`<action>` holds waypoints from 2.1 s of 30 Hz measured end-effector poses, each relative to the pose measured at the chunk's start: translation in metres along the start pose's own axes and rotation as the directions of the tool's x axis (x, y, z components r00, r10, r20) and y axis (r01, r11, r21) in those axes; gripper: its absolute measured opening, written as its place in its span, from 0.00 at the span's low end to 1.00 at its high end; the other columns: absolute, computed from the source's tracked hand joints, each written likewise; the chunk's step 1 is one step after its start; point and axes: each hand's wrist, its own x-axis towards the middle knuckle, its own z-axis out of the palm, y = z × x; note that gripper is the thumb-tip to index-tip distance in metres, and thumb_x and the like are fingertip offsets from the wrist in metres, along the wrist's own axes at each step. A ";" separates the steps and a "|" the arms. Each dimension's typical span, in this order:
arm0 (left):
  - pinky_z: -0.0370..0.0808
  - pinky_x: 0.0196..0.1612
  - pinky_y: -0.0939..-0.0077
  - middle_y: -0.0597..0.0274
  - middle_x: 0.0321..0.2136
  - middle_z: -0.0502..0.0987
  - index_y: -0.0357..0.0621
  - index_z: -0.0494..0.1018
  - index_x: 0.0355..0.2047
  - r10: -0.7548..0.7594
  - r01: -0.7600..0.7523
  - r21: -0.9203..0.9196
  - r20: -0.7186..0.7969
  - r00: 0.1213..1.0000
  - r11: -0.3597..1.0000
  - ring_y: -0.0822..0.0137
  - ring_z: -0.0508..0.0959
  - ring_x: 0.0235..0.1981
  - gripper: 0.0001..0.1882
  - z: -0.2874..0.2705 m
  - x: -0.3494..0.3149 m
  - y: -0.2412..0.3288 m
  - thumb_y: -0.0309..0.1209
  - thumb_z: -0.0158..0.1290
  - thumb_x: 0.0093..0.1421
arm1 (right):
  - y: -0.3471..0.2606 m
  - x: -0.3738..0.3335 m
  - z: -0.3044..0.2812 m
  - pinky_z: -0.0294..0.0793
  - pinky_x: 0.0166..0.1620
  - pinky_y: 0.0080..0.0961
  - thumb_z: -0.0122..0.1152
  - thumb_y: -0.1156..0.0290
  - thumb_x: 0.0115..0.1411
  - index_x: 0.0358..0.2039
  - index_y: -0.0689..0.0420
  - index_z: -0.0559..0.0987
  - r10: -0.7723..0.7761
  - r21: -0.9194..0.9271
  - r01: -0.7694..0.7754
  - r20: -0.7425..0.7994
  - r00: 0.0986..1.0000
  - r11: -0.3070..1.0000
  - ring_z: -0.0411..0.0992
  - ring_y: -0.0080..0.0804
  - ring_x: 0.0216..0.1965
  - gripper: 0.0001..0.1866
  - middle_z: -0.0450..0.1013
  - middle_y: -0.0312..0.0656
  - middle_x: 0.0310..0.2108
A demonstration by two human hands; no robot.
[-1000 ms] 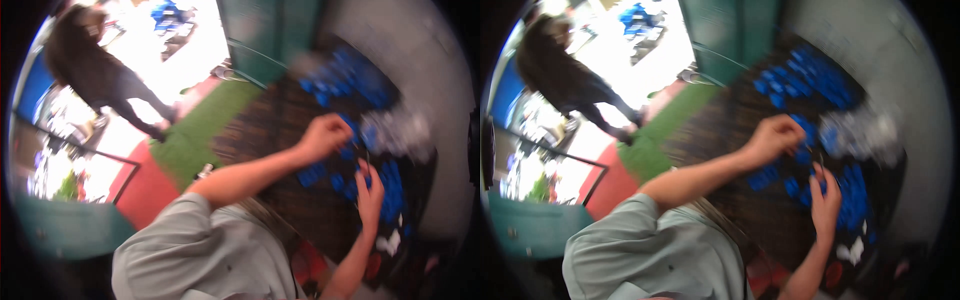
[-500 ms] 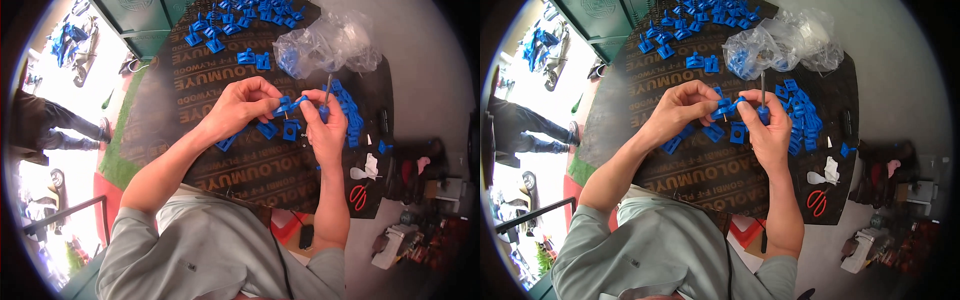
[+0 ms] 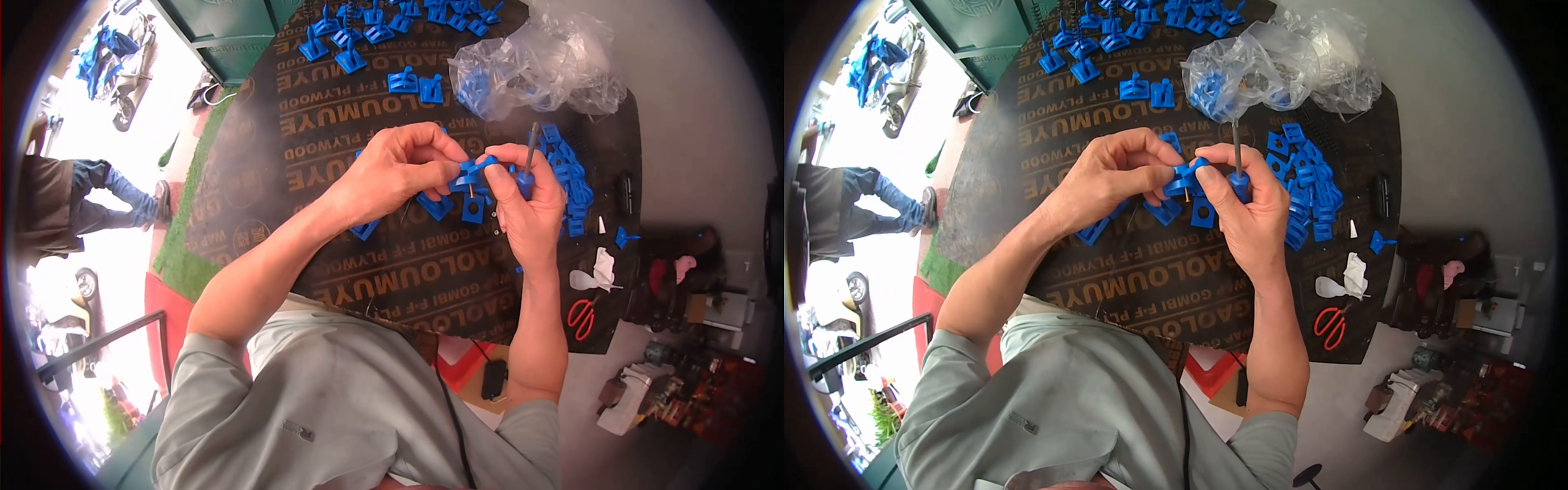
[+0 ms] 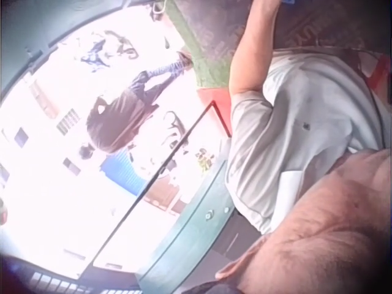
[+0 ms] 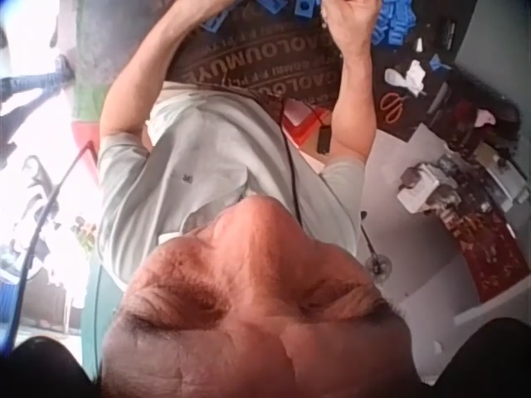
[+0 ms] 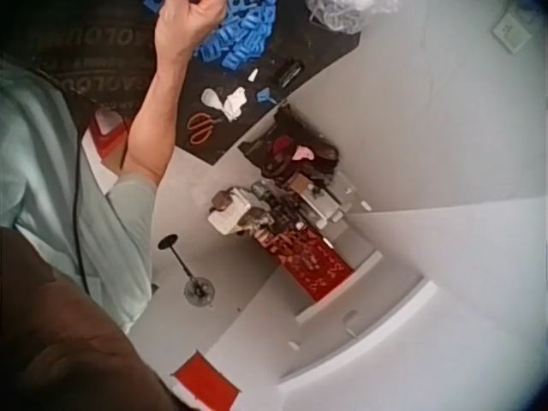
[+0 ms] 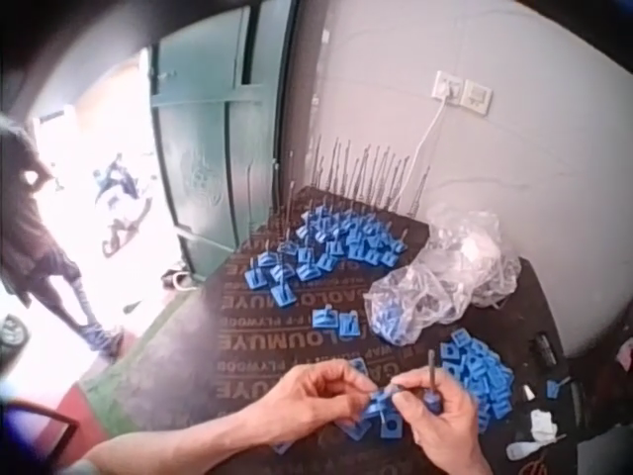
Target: The person assembles plastic components by inserting metal pins into the parts and fitting the pieces together using a screwdriver and by hand.
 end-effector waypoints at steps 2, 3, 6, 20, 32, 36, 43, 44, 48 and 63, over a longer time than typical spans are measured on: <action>0.83 0.44 0.77 0.67 0.37 0.82 0.38 0.80 0.49 -0.008 0.008 0.006 -0.002 1.000 1.000 0.78 0.81 0.36 0.09 0.000 0.000 -0.001 0.27 0.60 0.71 | -0.003 -0.001 0.000 0.67 0.35 0.13 0.69 0.72 0.72 0.51 0.57 0.84 0.038 -0.016 -0.038 0.006 0.999 0.999 0.71 0.10 0.36 0.10 0.81 0.29 0.42; 0.82 0.43 0.76 0.65 0.36 0.83 0.37 0.79 0.49 -0.008 0.008 -0.001 -0.008 1.000 1.000 0.77 0.81 0.36 0.10 0.000 0.000 -0.002 0.28 0.60 0.70 | -0.004 -0.001 0.000 0.70 0.37 0.14 0.69 0.72 0.71 0.51 0.58 0.84 0.076 -0.032 -0.075 0.009 0.997 0.997 0.73 0.12 0.38 0.10 0.81 0.30 0.42; 0.81 0.43 0.75 0.64 0.36 0.84 0.36 0.79 0.48 -0.008 0.008 -0.007 -0.009 1.000 1.000 0.76 0.81 0.36 0.10 0.001 0.000 -0.003 0.28 0.60 0.70 | 0.002 0.000 0.000 0.74 0.42 0.18 0.69 0.73 0.71 0.49 0.58 0.84 -0.073 -0.107 0.073 0.010 0.997 0.992 0.76 0.17 0.41 0.09 0.82 0.33 0.42; 0.82 0.44 0.75 0.64 0.35 0.83 0.37 0.80 0.48 -0.019 0.018 -0.041 -0.019 1.000 0.999 0.75 0.82 0.35 0.11 0.003 0.001 -0.002 0.30 0.60 0.70 | 0.004 0.004 -0.005 0.79 0.45 0.26 0.70 0.76 0.68 0.48 0.59 0.84 -0.367 -0.353 0.374 0.088 0.926 0.858 0.81 0.30 0.43 0.09 0.83 0.40 0.43; 0.82 0.43 0.77 0.65 0.36 0.84 0.37 0.79 0.48 0.053 -0.053 -0.012 -0.037 0.998 0.999 0.78 0.82 0.37 0.10 0.003 -0.001 -0.003 0.29 0.61 0.70 | 0.000 0.001 -0.004 0.78 0.47 0.25 0.68 0.73 0.71 0.48 0.58 0.83 -0.154 -0.258 0.158 0.034 0.987 0.953 0.81 0.28 0.44 0.08 0.83 0.39 0.44; 0.82 0.43 0.77 0.65 0.36 0.84 0.37 0.79 0.48 0.054 -0.055 -0.037 -0.018 0.998 0.998 0.78 0.82 0.37 0.10 0.004 0.000 -0.003 0.28 0.61 0.70 | 0.003 0.008 -0.009 0.79 0.46 0.25 0.69 0.76 0.69 0.47 0.58 0.83 -0.392 -0.384 0.401 0.105 0.914 0.832 0.81 0.30 0.43 0.08 0.83 0.40 0.44; 0.82 0.43 0.77 0.64 0.36 0.85 0.36 0.79 0.48 0.068 -0.069 -0.012 -0.019 0.997 0.998 0.77 0.82 0.37 0.10 0.003 0.000 -0.005 0.30 0.61 0.71 | 0.006 0.004 -0.001 0.79 0.43 0.26 0.70 0.76 0.68 0.47 0.59 0.84 -0.354 -0.365 0.362 0.092 0.931 0.858 0.81 0.31 0.42 0.08 0.83 0.41 0.44; 0.82 0.43 0.77 0.64 0.36 0.85 0.36 0.79 0.48 0.068 -0.068 -0.012 -0.021 0.997 0.998 0.77 0.82 0.37 0.10 0.002 0.001 -0.005 0.30 0.61 0.71 | 0.006 0.002 0.000 0.79 0.43 0.26 0.71 0.76 0.68 0.47 0.59 0.84 -0.354 -0.369 0.356 0.076 0.932 0.858 0.81 0.31 0.41 0.08 0.83 0.41 0.44; 0.82 0.43 0.76 0.63 0.36 0.85 0.36 0.80 0.47 -0.005 0.005 -0.082 0.007 1.000 0.997 0.75 0.83 0.36 0.11 0.000 0.001 -0.004 0.31 0.62 0.71 | 0.009 0.001 0.003 0.79 0.43 0.26 0.70 0.76 0.68 0.47 0.59 0.83 -0.389 -0.360 0.377 0.041 0.920 0.853 0.81 0.31 0.41 0.08 0.83 0.41 0.43; 0.85 0.43 0.75 0.64 0.37 0.84 0.39 0.81 0.48 -0.005 -0.018 -0.159 -0.141 0.990 0.987 0.75 0.83 0.35 0.10 0.002 0.002 -0.004 0.31 0.62 0.71 | 0.012 -0.004 0.015 0.75 0.37 0.20 0.74 0.74 0.66 0.46 0.59 0.83 -0.184 -0.214 0.141 -0.193 0.964 0.967 0.77 0.21 0.36 0.10 0.80 0.34 0.38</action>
